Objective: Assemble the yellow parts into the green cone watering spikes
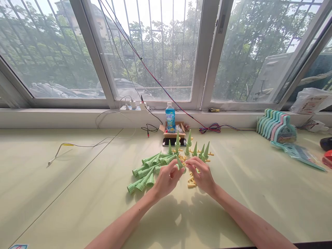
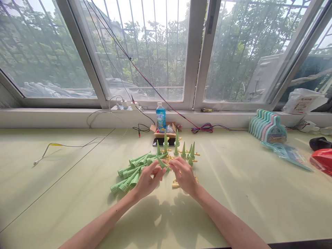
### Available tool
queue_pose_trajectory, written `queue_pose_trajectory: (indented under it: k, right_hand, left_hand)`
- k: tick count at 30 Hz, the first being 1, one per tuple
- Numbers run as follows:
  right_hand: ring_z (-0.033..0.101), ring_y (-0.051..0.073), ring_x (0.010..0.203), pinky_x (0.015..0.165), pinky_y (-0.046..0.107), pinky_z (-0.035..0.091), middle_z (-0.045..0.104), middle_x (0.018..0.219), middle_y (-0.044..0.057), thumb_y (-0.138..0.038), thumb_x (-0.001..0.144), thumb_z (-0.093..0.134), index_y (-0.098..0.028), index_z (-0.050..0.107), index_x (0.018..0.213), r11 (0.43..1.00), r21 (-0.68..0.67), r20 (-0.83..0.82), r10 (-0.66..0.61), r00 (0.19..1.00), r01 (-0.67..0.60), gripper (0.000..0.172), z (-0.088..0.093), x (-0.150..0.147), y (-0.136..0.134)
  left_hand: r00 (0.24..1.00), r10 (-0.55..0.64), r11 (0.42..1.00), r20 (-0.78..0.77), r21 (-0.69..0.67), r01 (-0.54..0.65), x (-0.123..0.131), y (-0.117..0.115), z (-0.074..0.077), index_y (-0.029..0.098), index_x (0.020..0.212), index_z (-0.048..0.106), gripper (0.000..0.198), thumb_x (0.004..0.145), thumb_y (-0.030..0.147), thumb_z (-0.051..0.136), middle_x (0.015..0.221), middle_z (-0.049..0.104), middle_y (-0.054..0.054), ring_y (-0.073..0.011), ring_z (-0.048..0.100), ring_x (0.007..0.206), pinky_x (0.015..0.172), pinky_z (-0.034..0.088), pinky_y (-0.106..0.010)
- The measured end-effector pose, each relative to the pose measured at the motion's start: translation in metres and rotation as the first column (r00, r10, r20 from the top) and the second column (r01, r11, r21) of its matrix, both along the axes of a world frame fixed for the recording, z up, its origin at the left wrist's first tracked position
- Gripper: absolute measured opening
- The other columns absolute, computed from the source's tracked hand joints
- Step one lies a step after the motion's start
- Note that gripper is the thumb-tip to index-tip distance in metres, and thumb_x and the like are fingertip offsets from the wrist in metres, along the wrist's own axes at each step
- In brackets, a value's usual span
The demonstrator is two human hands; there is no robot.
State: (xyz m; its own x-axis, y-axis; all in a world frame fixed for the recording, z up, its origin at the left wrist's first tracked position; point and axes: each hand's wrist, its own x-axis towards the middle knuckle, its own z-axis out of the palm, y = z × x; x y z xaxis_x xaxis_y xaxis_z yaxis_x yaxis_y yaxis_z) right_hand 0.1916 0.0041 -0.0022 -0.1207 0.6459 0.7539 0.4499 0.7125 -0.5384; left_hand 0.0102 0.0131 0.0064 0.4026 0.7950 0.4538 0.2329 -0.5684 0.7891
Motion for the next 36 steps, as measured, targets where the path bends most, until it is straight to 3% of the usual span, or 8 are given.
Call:
queue_pose_trajectory:
  k: [5,9,13,16,20,25,30,36]
  right_hand:
    - [0.059,0.015,0.072,0.059,0.026,0.047,0.064,0.085,0.005,-0.022,0.1,0.046,-0.022,0.066,0.093,1.0,-0.005,0.011,0.011,1.0,-0.01,0.02,-0.003,0.002,0.001]
    - [0.058,0.015,0.07,0.059,0.026,0.046,0.064,0.083,0.004,-0.023,0.1,0.046,-0.021,0.065,0.092,1.0,-0.006,0.024,0.01,1.0,-0.01,0.021,-0.004,0.002,0.002]
    - [0.057,0.015,0.068,0.059,0.026,0.046,0.063,0.08,0.004,-0.023,0.101,0.046,-0.021,0.065,0.091,1.0,0.003,0.015,0.005,1.0,-0.005,0.022,-0.003,0.001,0.002]
    - [0.056,0.014,0.066,0.058,0.025,0.046,0.062,0.078,0.003,-0.022,0.1,0.047,-0.02,0.064,0.09,0.999,0.014,-0.017,-0.029,0.999,0.029,0.02,-0.002,0.001,0.002]
    - [0.056,0.014,0.067,0.059,0.026,0.046,0.063,0.081,0.004,-0.021,0.099,0.049,-0.02,0.065,0.091,0.998,0.021,-0.049,-0.061,0.997,0.062,0.018,0.0,0.001,0.001]
    - [0.059,0.015,0.072,0.059,0.026,0.047,0.064,0.084,0.004,-0.019,0.099,0.05,-0.022,0.066,0.094,0.999,0.039,-0.036,-0.031,0.999,0.033,0.017,0.0,0.0,0.001]
    - [0.059,0.015,0.073,0.06,0.026,0.048,0.064,0.086,0.004,-0.018,0.098,0.051,-0.022,0.067,0.095,0.999,0.034,-0.033,-0.011,0.999,0.012,0.017,-0.001,0.0,0.002]
    - [0.058,0.014,0.07,0.057,0.025,0.047,0.063,0.086,0.004,-0.018,0.098,0.051,-0.022,0.067,0.094,1.0,0.003,-0.041,-0.005,0.999,0.005,0.016,-0.003,0.003,0.003]
  left_hand:
    - [0.995,0.065,0.994,-0.076,0.095,-0.058,0.001,0.001,-0.005,0.022,0.095,0.059,0.016,0.096,0.036,0.053,0.052,0.042,0.007,-0.0095,0.033,0.045,0.049,0.027,-0.023]
    - [0.99,0.076,0.973,-0.115,0.227,-0.049,-0.001,0.002,-0.007,0.023,0.118,0.064,0.026,0.097,0.03,0.051,0.06,0.054,0.003,-0.0101,0.039,0.048,0.053,0.036,-0.023]
    - [0.989,0.092,0.951,-0.119,0.306,-0.052,-0.002,0.003,-0.009,0.022,0.123,0.063,0.029,0.098,0.028,0.049,0.067,0.059,0.001,-0.0094,0.043,0.049,0.053,0.039,-0.022]
    - [0.994,0.09,0.971,-0.069,0.228,-0.072,0.0,0.002,-0.007,0.02,0.126,0.057,0.031,0.098,0.033,0.048,0.07,0.06,0.002,-0.0078,0.043,0.046,0.047,0.037,-0.02]
    - [0.998,0.058,0.998,0.024,0.024,-0.058,0.003,-0.001,0.001,0.019,0.122,0.05,0.032,0.1,0.04,0.041,0.075,0.062,0.0,-0.0077,0.049,0.047,0.049,0.042,-0.02]
    - [0.992,0.036,0.979,0.123,-0.206,-0.01,0.004,-0.003,0.01,0.018,0.116,0.052,0.038,0.1,0.049,0.037,0.068,0.058,0.003,-0.0065,0.044,0.04,0.044,0.038,-0.019]
    - [0.985,-0.001,0.956,0.173,-0.29,0.052,0.004,-0.002,0.009,0.02,0.115,0.051,0.036,0.096,0.051,0.046,0.07,0.053,0.004,-0.0061,0.045,0.043,0.043,0.037,-0.018]
    - [0.986,-0.031,0.953,0.167,-0.292,0.08,0.003,-0.001,0.009,0.022,0.119,0.049,0.035,0.095,0.048,0.051,0.075,0.051,0.004,-0.006,0.045,0.047,0.043,0.037,-0.017]
